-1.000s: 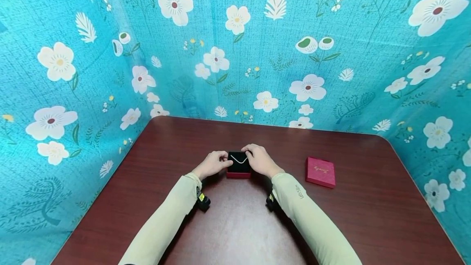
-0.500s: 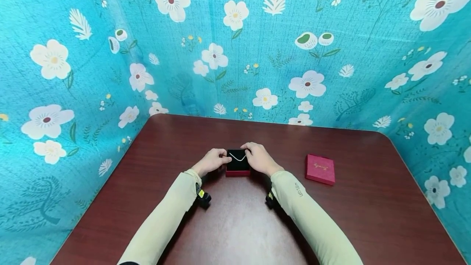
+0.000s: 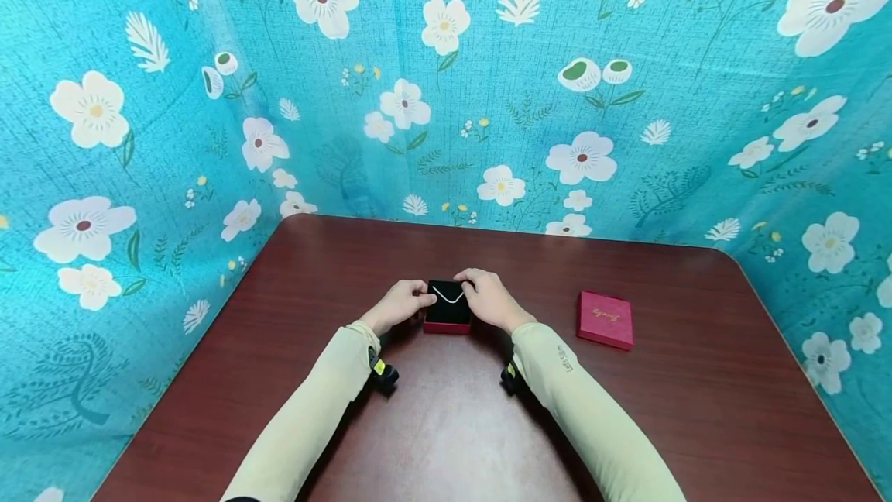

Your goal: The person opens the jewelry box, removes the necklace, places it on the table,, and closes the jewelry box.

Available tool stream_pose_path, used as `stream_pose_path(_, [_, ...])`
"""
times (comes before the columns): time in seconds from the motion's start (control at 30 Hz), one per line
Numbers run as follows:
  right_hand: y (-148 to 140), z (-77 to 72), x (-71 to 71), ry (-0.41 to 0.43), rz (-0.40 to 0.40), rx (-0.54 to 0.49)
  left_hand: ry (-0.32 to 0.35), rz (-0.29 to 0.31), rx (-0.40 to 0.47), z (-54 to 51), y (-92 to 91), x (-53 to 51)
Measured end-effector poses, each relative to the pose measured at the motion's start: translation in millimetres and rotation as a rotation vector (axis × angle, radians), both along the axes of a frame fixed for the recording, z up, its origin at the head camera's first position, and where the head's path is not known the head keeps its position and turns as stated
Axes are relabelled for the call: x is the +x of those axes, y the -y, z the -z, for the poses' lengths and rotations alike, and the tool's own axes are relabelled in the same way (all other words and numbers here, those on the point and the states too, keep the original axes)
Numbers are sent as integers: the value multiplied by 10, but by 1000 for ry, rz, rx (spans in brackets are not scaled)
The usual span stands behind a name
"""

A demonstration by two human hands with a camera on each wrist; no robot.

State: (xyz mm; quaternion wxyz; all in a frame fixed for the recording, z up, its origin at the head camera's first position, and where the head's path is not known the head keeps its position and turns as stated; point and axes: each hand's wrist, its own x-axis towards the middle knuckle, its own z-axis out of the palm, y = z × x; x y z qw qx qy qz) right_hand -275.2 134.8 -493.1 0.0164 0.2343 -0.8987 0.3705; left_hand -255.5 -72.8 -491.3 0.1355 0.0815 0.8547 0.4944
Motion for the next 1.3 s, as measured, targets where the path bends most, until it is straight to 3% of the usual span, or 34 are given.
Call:
stream_pose_path(0.4, [-7,-18,37,74,48,-65,-30,-28,-4,18,-1,11])
stream_pose_path(0.73, [8,-11,37,63,71,-71,-63,-32,-21,22,14,17])
stream_pose_path(1.0, [-28,-5,49,72,85,-59,-10,-15,-6,37,14,32])
stream_pose_path(1.3, [-98,-35,72,127,83,-70,-10,-27,24,30,-19,40])
